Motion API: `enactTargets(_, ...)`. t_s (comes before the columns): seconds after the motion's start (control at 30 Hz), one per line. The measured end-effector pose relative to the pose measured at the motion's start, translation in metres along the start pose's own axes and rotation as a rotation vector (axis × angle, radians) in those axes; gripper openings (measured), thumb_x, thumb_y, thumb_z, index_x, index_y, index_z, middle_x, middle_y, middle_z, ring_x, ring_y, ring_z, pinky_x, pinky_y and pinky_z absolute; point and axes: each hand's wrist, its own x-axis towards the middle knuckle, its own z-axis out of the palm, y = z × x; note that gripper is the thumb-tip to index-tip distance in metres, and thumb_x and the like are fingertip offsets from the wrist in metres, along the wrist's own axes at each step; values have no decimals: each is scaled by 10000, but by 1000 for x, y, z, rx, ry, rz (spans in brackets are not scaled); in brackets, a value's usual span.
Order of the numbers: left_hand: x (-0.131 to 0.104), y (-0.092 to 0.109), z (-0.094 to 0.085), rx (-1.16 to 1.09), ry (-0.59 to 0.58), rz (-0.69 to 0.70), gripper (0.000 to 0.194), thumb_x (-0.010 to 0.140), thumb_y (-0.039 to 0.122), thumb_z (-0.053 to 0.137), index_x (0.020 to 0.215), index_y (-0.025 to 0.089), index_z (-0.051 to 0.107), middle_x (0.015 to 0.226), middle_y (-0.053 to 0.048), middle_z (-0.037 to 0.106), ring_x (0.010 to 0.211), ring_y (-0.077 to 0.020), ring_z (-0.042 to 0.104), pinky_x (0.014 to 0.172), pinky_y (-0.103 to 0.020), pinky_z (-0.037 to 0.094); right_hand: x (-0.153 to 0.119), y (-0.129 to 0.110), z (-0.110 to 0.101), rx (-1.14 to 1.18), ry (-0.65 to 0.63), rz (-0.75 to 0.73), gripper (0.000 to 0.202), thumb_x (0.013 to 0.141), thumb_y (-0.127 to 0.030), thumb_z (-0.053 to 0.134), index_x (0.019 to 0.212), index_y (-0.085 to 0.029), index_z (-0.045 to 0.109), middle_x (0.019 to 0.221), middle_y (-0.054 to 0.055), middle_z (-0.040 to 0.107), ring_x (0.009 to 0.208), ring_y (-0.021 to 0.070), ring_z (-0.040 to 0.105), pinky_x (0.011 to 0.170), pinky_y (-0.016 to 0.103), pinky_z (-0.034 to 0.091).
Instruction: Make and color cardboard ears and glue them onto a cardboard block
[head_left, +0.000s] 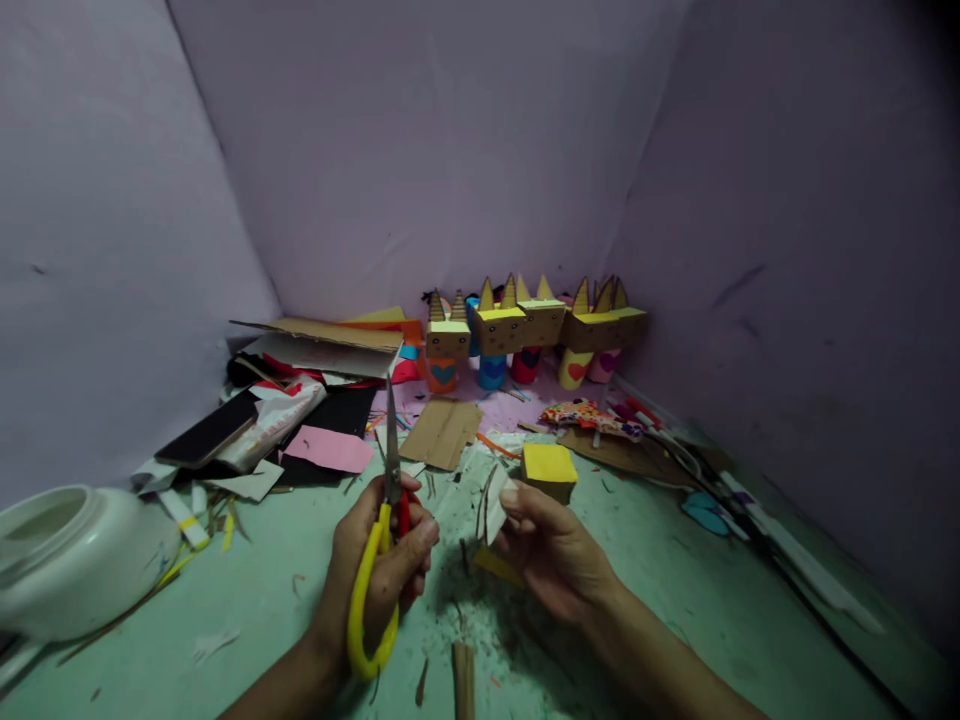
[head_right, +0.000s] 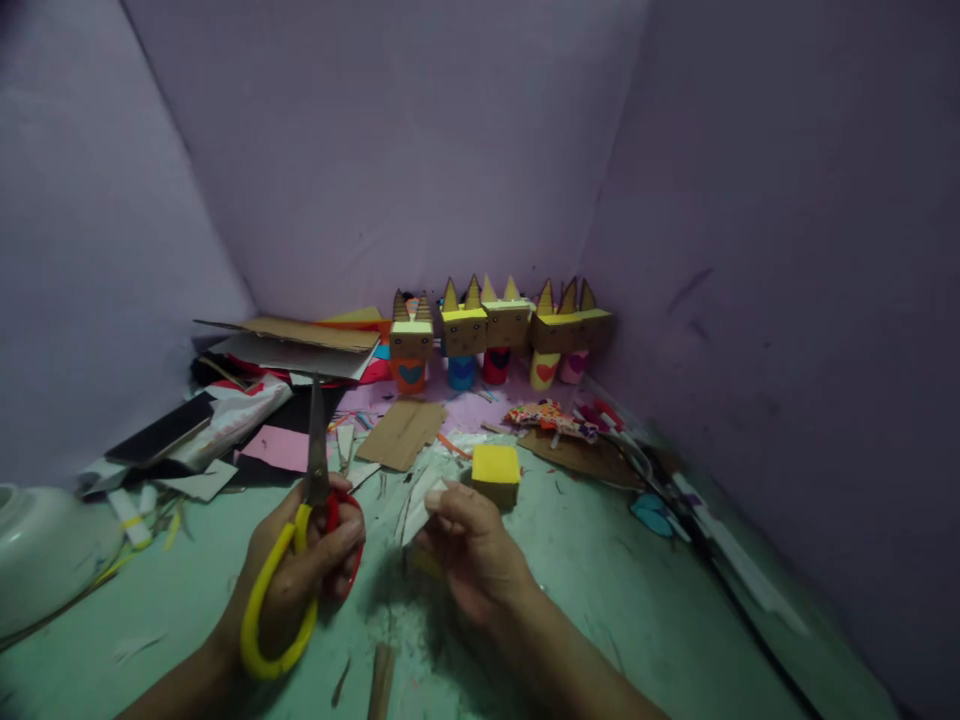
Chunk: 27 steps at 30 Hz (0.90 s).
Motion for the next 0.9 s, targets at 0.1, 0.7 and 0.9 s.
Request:
enactTargets(0.1, -1, -1, 0, -5, -46, 19, 334, 764, 322, 602, 1008, 217, 400, 648, 63, 475, 430, -67, 428, 358, -179, 367, -1, 1, 0, 2, 26, -9, 228, 463, -176, 766, 654, -140, 646, 609, -26, 616, 518, 78, 531, 492, 170, 457)
enactTargets(0.7, -5, -12, 1, 167, -91, 93, 376, 706, 243, 634, 995, 215, 396, 681, 64, 465, 560, -87, 453, 526, -211, 400, -2, 31, 3, -220, 37, -140, 184, 498, -183, 750, 600, -137, 604, 476, -52, 520, 399, 45, 383, 399, 163, 306)
enactTargets(0.9, -2, -11, 2, 134, -66, 86, 380, 680, 202, 618, 993, 210, 403, 706, 47, 483, 596, -100, 469, 537, -222, 403, -5, 36, 0, -291, 51, -217, 190, 522, -198, 754, 646, -141, 622, 531, -33, 582, 454, 71, 450, 446, 185, 346)
